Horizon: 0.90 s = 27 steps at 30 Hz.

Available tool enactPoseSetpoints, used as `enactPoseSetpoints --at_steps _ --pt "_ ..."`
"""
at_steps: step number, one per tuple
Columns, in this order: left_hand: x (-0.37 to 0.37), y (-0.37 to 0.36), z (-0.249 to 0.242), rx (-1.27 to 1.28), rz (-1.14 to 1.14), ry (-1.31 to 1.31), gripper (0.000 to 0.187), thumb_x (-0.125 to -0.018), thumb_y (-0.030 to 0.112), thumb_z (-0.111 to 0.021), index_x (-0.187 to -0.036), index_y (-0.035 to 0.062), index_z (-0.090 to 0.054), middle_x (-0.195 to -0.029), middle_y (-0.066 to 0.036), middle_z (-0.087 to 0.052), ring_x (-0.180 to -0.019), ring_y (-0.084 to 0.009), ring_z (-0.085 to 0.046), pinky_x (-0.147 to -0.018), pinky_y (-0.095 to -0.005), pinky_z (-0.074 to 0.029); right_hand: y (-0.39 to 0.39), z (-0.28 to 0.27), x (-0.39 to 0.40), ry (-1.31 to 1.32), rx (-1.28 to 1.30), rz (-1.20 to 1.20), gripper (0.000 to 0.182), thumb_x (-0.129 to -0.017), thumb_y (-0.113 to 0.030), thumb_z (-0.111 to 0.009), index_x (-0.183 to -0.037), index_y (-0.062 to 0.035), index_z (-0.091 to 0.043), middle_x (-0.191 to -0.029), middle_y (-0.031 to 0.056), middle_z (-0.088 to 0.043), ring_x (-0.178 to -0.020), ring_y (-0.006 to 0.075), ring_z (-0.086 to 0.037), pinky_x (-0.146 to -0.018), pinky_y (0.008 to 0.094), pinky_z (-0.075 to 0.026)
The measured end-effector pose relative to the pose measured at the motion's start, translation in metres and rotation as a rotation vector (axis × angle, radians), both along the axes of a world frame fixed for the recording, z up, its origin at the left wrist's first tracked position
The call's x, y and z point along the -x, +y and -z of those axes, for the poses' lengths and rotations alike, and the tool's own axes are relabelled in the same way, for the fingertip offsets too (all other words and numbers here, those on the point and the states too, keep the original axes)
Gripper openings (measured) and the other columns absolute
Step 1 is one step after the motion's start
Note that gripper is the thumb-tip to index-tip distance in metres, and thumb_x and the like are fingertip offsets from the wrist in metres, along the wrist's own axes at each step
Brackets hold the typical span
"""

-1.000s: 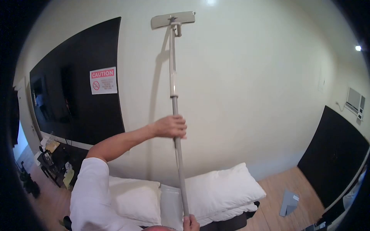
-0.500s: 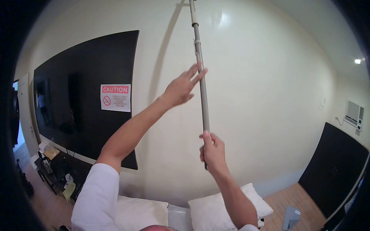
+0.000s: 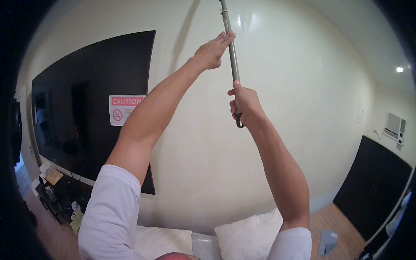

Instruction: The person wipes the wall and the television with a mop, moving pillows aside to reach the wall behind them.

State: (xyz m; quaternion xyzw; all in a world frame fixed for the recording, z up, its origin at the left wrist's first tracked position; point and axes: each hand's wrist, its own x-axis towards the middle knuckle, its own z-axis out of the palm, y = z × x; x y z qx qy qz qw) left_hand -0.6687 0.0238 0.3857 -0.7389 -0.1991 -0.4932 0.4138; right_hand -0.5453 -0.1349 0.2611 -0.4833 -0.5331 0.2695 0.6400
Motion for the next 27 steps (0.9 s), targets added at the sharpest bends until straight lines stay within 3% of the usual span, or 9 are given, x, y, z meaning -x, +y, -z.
enactPoseSetpoints --at_steps 2,8,11,19,25,27 --pt "-0.002 0.006 0.003 0.127 -0.096 0.041 0.105 -0.079 -0.014 -0.059 -0.166 0.0259 -0.018 -0.172 0.001 -0.024 -0.155 -0.0241 -0.032 -0.111 -0.0386 -0.053 0.016 0.010 -0.009 0.003 0.014 0.001 0.044 -0.109 -0.046 -0.047 -0.106 -0.0041 -0.059 -0.064 -0.0008 -0.046 -0.052 0.0115 -0.044 -0.049 0.0324 -0.038" --pt "0.000 0.015 0.004 0.059 -0.247 0.110 0.103 -0.080 -0.010 -0.062 -0.166 0.0272 -0.019 -0.173 0.001 -0.020 -0.158 -0.0225 -0.023 -0.120 -0.0438 -0.044 0.032 0.029 -0.022 0.002 0.016 0.031 0.049 -0.106 -0.053 -0.051 -0.102 -0.0050 -0.060 -0.066 -0.0009 -0.047 -0.053 0.0112 -0.044 -0.050 0.0304 -0.038" --pt "0.000 0.024 0.006 0.084 -0.289 0.072 0.105 -0.079 -0.009 -0.064 -0.166 0.0270 -0.017 -0.174 0.000 -0.016 -0.159 -0.0214 -0.020 -0.118 -0.0436 -0.045 0.036 0.051 -0.026 0.027 -0.026 0.046 0.052 -0.105 -0.053 -0.054 -0.096 -0.0034 -0.063 -0.060 -0.0008 -0.046 -0.048 0.0106 -0.042 -0.045 0.0308 -0.035" --pt "-0.013 0.005 0.015 0.282 -0.206 0.051 0.111 -0.072 -0.016 -0.053 -0.168 0.0234 -0.011 -0.175 0.000 -0.014 -0.159 -0.0183 -0.018 -0.119 -0.0383 -0.044 0.016 0.133 -0.061 -0.022 0.010 0.028 0.054 -0.104 -0.057 -0.054 -0.103 -0.0037 -0.064 -0.062 -0.0005 -0.048 -0.050 0.0101 -0.044 -0.047 0.0291 -0.036" --pt "-0.039 0.029 0.039 0.252 -0.265 0.250 0.104 -0.082 -0.006 -0.068 -0.167 0.0212 -0.014 -0.174 0.000 -0.016 -0.157 -0.0209 -0.026 -0.118 -0.0365 -0.046 -0.019 0.190 -0.102 0.066 0.139 -0.044 0.052 -0.105 -0.057 -0.051 -0.101 -0.0073 -0.064 -0.061 -0.0013 -0.048 -0.047 0.0096 -0.040 -0.045 0.0262 -0.031" --pt "-0.049 0.030 0.054 0.195 -0.123 0.182 0.104 -0.084 0.001 -0.075 -0.166 0.0204 -0.015 -0.174 0.000 -0.017 -0.155 -0.0224 -0.030 -0.117 -0.0399 -0.047 -0.032 0.191 -0.106 0.080 0.141 -0.009 0.050 -0.106 -0.055 -0.053 -0.100 -0.0069 -0.064 -0.059 -0.0022 -0.046 -0.046 0.0086 -0.036 -0.045 0.0251 -0.029"
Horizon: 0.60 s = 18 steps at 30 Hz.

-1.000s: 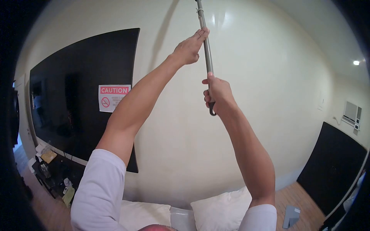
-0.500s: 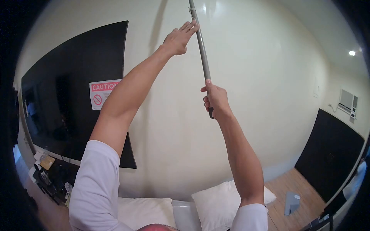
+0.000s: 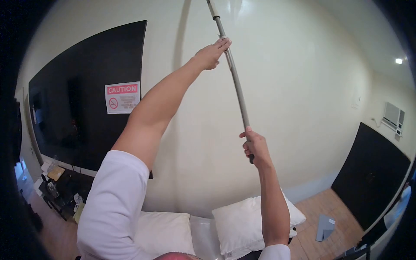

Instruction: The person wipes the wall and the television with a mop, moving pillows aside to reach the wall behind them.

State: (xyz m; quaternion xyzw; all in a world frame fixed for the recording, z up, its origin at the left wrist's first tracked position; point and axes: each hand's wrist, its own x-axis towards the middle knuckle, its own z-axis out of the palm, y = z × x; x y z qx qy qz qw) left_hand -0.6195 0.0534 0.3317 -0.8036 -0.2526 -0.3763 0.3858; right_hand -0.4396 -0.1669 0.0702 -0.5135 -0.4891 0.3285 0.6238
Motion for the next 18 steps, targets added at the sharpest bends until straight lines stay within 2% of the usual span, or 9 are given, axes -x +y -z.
enactPoseSetpoints --at_steps 4,5,8,10,12,13,14,17,18 --pt "-0.016 -0.046 -0.017 0.096 0.051 0.044 0.099 -0.087 0.005 -0.075 -0.166 0.0187 -0.017 -0.173 0.000 -0.018 -0.142 -0.0283 -0.049 -0.112 -0.0430 -0.051 -0.047 -0.006 -0.025 -0.212 -0.123 0.302 0.054 -0.106 -0.054 -0.051 -0.088 -0.0060 -0.068 -0.061 -0.0009 -0.047 -0.054 0.0102 -0.046 -0.053 0.0310 -0.040" --pt "-0.021 -0.066 -0.015 0.096 0.086 0.003 0.095 -0.088 0.003 -0.071 -0.165 0.0189 -0.018 -0.173 -0.002 -0.021 -0.135 -0.0312 -0.055 -0.110 -0.0434 -0.053 -0.049 -0.003 -0.033 -0.399 -0.184 0.589 0.051 -0.107 -0.049 -0.051 -0.087 -0.0049 -0.069 -0.062 0.0053 -0.056 -0.060 0.0198 -0.058 -0.059 0.0406 -0.046" --pt "-0.051 -0.047 -0.031 -0.016 0.271 -0.109 0.091 -0.088 -0.002 -0.064 -0.165 0.0187 -0.020 -0.172 -0.003 -0.024 -0.136 -0.0319 -0.054 -0.108 -0.0437 -0.053 -0.088 -0.026 0.008 -0.544 -0.247 0.906 0.047 -0.107 -0.043 -0.051 -0.094 -0.0031 -0.071 -0.072 0.0130 -0.066 -0.070 0.0317 -0.065 -0.068 0.0482 -0.049" --pt "-0.048 -0.052 -0.046 -0.050 0.257 -0.102 0.092 -0.085 -0.008 -0.058 -0.165 0.0178 -0.021 -0.171 -0.004 -0.025 -0.137 -0.0323 -0.053 -0.109 -0.0437 -0.052 -0.101 -0.037 0.032 -0.573 -0.234 0.905 0.043 -0.106 -0.041 -0.052 -0.106 -0.0019 -0.071 -0.080 0.0165 -0.070 -0.077 0.0375 -0.066 -0.073 0.0490 -0.050" --pt "-0.035 -0.060 -0.060 -0.086 0.053 -0.064 0.090 -0.086 -0.009 -0.056 -0.165 0.0174 -0.022 -0.172 -0.002 -0.025 -0.141 -0.0302 -0.050 -0.112 -0.0429 -0.050 -0.113 -0.044 0.051 -0.539 -0.152 0.704 0.042 -0.106 -0.036 -0.054 -0.125 -0.0002 -0.066 -0.085 0.0148 -0.070 -0.079 0.0332 -0.068 -0.076 0.0475 -0.051" --pt "-0.025 -0.059 -0.063 -0.073 0.034 -0.037 0.093 -0.085 -0.012 -0.053 -0.166 0.0201 -0.020 -0.172 0.000 -0.024 -0.148 -0.0305 -0.043 -0.116 -0.0423 -0.046 -0.103 -0.030 0.034 -0.480 -0.295 0.482 0.048 -0.107 -0.032 -0.056 -0.145 -0.0021 -0.055 -0.088 0.0119 -0.068 -0.074 0.0249 -0.070 -0.071 0.0418 -0.054" --pt "-0.014 -0.061 -0.062 -0.066 0.019 -0.038 0.093 -0.085 -0.012 -0.053 -0.166 0.0201 -0.020 -0.172 0.000 -0.024 -0.148 -0.0305 -0.043 -0.116 -0.0423 -0.046 -0.109 -0.026 0.036 -0.480 -0.292 0.465 0.048 -0.107 -0.032 -0.056 -0.145 -0.0021 -0.055 -0.088 0.0119 -0.068 -0.074 0.0249 -0.070 -0.071 0.0418 -0.054" --pt "0.011 -0.065 -0.058 -0.104 -0.049 -0.027 0.091 -0.090 -0.005 -0.060 -0.167 0.0212 -0.018 -0.172 0.002 -0.023 -0.154 -0.0346 -0.032 -0.119 -0.0455 -0.042 -0.116 -0.017 0.043 -0.028 -0.438 -0.241 0.055 -0.110 -0.034 -0.054 -0.159 -0.0118 -0.042 -0.082 0.0063 -0.063 -0.053 0.0110 -0.056 -0.049 0.0237 -0.047" --pt "0.011 -0.065 -0.055 -0.103 -0.049 -0.024 0.091 -0.090 -0.005 -0.060 -0.167 0.0212 -0.018 -0.172 0.002 -0.023 -0.154 -0.0346 -0.032 -0.119 -0.0455 -0.042 -0.099 -0.008 0.043 -0.025 -0.437 -0.241 0.055 -0.110 -0.034 -0.054 -0.159 -0.0118 -0.042 -0.082 0.0063 -0.063 -0.053 0.0110 -0.056 -0.049 0.0237 -0.047"
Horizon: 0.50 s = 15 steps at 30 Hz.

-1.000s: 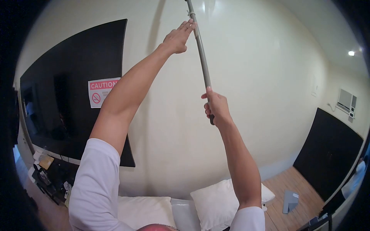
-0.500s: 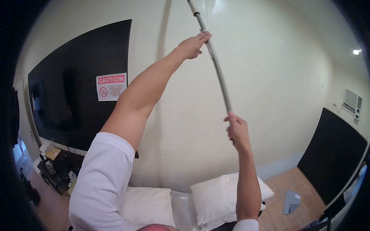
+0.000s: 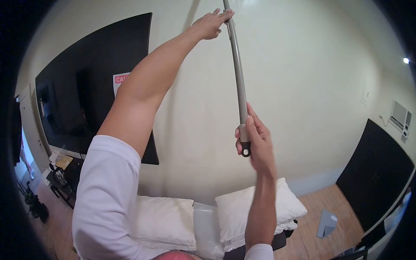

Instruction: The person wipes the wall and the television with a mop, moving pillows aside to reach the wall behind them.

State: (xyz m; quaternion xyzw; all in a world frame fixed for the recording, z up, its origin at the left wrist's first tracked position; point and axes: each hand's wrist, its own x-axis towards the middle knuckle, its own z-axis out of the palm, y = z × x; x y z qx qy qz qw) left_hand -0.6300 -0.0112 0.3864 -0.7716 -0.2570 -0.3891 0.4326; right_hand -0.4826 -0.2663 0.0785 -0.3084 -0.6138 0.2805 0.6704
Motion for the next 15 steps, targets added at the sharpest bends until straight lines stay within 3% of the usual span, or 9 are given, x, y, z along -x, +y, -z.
enactPoseSetpoints --at_steps 2,3,8,10,15 --pt "-0.003 0.003 0.002 -0.010 -0.184 0.055 0.090 -0.091 -0.002 -0.063 -0.166 0.0218 -0.019 -0.172 0.002 -0.025 -0.154 -0.0344 -0.032 -0.119 -0.0457 -0.041 0.031 0.012 0.007 0.383 0.115 -0.284 0.056 -0.109 -0.034 -0.056 -0.159 -0.0139 -0.042 -0.071 0.0031 -0.056 -0.045 0.0086 -0.044 -0.040 0.0227 -0.037" --pt "-0.009 0.012 0.009 -0.003 -0.156 0.020 0.092 -0.089 -0.004 -0.062 -0.166 0.0225 -0.021 -0.171 0.000 -0.028 -0.155 -0.0327 -0.032 -0.119 -0.0445 -0.042 0.034 0.013 0.017 0.399 0.152 -0.171 0.056 -0.108 -0.034 -0.056 -0.159 -0.0154 -0.042 -0.064 0.0002 -0.049 -0.041 0.0060 -0.036 -0.036 0.0219 -0.030" --pt "-0.015 0.016 0.053 -0.033 -0.056 0.043 0.091 -0.084 -0.011 -0.058 -0.164 0.0195 -0.027 -0.169 -0.003 -0.032 -0.152 -0.0290 -0.037 -0.117 -0.0428 -0.044 0.032 0.041 -0.013 0.336 0.196 -0.092 0.057 -0.108 -0.035 -0.056 -0.160 -0.0153 -0.042 -0.064 -0.0003 -0.047 -0.042 0.0055 -0.035 -0.037 0.0206 -0.030" --pt "-0.029 0.023 0.077 -0.053 0.090 -0.005 0.090 -0.083 -0.014 -0.056 -0.162 0.0184 -0.030 -0.169 -0.002 -0.032 -0.151 -0.0286 -0.039 -0.116 -0.0421 -0.045 0.032 0.058 -0.026 0.346 0.243 -0.086 0.058 -0.108 -0.036 -0.055 -0.160 -0.0149 -0.041 -0.064 -0.0005 -0.047 -0.043 0.0054 -0.036 -0.037 0.0205 -0.030" --pt "-0.044 0.003 0.127 0.071 0.180 -0.028 0.087 -0.082 -0.016 -0.056 -0.160 0.0134 -0.032 -0.167 -0.006 -0.036 -0.149 -0.0284 -0.041 -0.115 -0.0392 -0.046 0.011 0.094 -0.051 0.314 0.295 -0.062 0.060 -0.108 -0.039 -0.056 -0.161 -0.0139 -0.040 -0.063 -0.0007 -0.046 -0.043 0.0055 -0.035 -0.037 0.0207 -0.030"
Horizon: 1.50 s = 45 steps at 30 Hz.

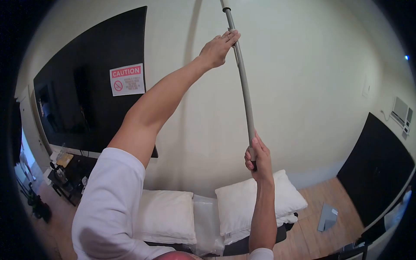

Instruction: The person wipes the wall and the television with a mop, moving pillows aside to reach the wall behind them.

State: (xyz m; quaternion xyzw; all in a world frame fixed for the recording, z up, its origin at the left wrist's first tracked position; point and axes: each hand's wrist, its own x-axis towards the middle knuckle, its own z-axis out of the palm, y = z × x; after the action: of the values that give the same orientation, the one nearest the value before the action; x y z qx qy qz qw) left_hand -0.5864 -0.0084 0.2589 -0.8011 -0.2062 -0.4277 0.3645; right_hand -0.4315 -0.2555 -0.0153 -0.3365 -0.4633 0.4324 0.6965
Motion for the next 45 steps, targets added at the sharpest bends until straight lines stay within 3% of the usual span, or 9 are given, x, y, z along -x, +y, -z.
enactPoseSetpoints --at_steps 8,17,23,28,30,31,32,38,45 --pt "-0.008 -0.028 0.077 -0.036 0.100 -0.007 0.076 -0.087 -0.012 -0.056 -0.157 0.0112 -0.039 -0.162 -0.009 -0.044 -0.145 -0.0309 -0.047 -0.114 -0.0413 -0.047 -0.040 0.064 -0.022 -0.031 0.087 -0.027 0.068 -0.108 -0.044 -0.054 -0.164 -0.0138 -0.032 -0.061 -0.0020 -0.045 -0.040 0.0057 -0.035 -0.036 0.0213 -0.029" --pt "-0.028 -0.092 0.171 -0.094 -0.030 0.118 0.047 -0.090 0.004 -0.063 -0.137 0.0032 -0.057 -0.147 -0.011 -0.058 -0.132 -0.0324 -0.058 -0.106 -0.0425 -0.049 -0.119 0.180 -0.058 0.014 0.247 0.056 0.049 -0.107 -0.039 -0.057 -0.146 -0.0094 -0.053 -0.061 0.0012 -0.050 -0.041 0.0076 -0.039 -0.037 0.0219 -0.031" --pt "-0.034 -0.098 0.144 -0.288 -0.068 0.027 0.056 -0.087 0.028 -0.078 -0.139 0.0200 -0.060 -0.163 0.001 -0.042 -0.141 -0.0299 -0.049 -0.116 -0.0519 -0.042 -0.186 0.213 -0.101 0.025 0.346 0.187 0.041 -0.104 -0.041 -0.063 -0.123 -0.0045 -0.065 -0.060 0.0003 -0.054 -0.042 0.0065 -0.043 -0.036 0.0216 -0.030" --pt "-0.060 -0.069 0.126 -0.084 -0.091 0.256 0.044 -0.081 0.043 -0.082 -0.115 0.0189 -0.069 -0.137 0.002 -0.063 -0.141 -0.0277 -0.050 -0.118 -0.0441 -0.042 -0.244 0.210 -0.116 -0.006 0.402 0.298 0.032 -0.104 -0.039 -0.065 -0.089 -0.0109 -0.060 -0.061 -0.0002 -0.054 -0.044 0.0062 -0.042 -0.038 0.0218 -0.028" --pt "-0.070 -0.076 0.126 -0.152 -0.093 0.317 0.039 -0.079 0.051 -0.080 -0.093 0.0154 -0.071 -0.103 0.004 -0.072 -0.129 -0.0260 -0.059 -0.110 -0.0348 -0.048 -0.272 0.216 -0.144 -0.052 0.427 0.321 0.035 -0.104 -0.041 -0.064 -0.115 -0.0082 -0.059 -0.062 -0.0011 -0.052 -0.046 0.0051 -0.042 -0.040 0.0213 -0.028" --pt "-0.073 -0.080 0.128 -0.129 -0.098 0.317 0.039 -0.079 0.051 -0.080 -0.093 0.0154 -0.071 -0.103 0.004 -0.072 -0.129 -0.0260 -0.059 -0.110 -0.0348 -0.048 -0.283 0.221 -0.157 -0.098 0.437 0.337 0.052 -0.104 -0.042 -0.063 -0.141 -0.0055 -0.059 -0.063 -0.0021 -0.051 -0.049 0.0039 -0.042 -0.042 0.0208 -0.028" --pt "-0.076 -0.089 0.127 -0.114 -0.073 0.322 0.040 -0.080 0.052 -0.078 -0.092 0.0149 -0.071 -0.102 0.003 -0.072 -0.121 -0.0261 -0.063 -0.105 -0.0357 -0.050 -0.296 0.202 -0.149 -0.139 0.387 0.393 0.032 -0.103 -0.039 -0.067 -0.095 -0.0077 -0.067 -0.061 -0.0053 -0.048 -0.049 0.0031 -0.042 -0.042 0.0205 -0.028" --pt "-0.121 -0.114 0.185 -0.259 0.024 0.153 0.045 -0.085 0.056 -0.070 -0.087 0.0109 -0.070 -0.091 -0.004 -0.073 -0.098 -0.0274 -0.069 -0.094 -0.0388 -0.054 -0.380 0.160 -0.187 -0.509 0.570 0.692 0.038 -0.098 -0.029 -0.075 -0.124 -0.0002 -0.072 -0.066 -0.0117 -0.043 -0.053 -0.0012 -0.036 -0.047 0.0197 -0.024" --pt "-0.149 -0.154 0.236 -0.352 0.099 -0.067 0.047 -0.090 0.050 -0.062 -0.082 0.0044 -0.068 -0.082 -0.014 -0.070 -0.092 -0.0353 -0.069 -0.092 -0.0433 -0.053 -0.466 0.113 -0.210 -0.789 0.676 0.888 0.030 -0.098 -0.030 -0.075 -0.106 -0.0006 -0.077 -0.064 -0.0097 -0.047 -0.055 0.0006 -0.039 -0.049 0.0219 -0.025"
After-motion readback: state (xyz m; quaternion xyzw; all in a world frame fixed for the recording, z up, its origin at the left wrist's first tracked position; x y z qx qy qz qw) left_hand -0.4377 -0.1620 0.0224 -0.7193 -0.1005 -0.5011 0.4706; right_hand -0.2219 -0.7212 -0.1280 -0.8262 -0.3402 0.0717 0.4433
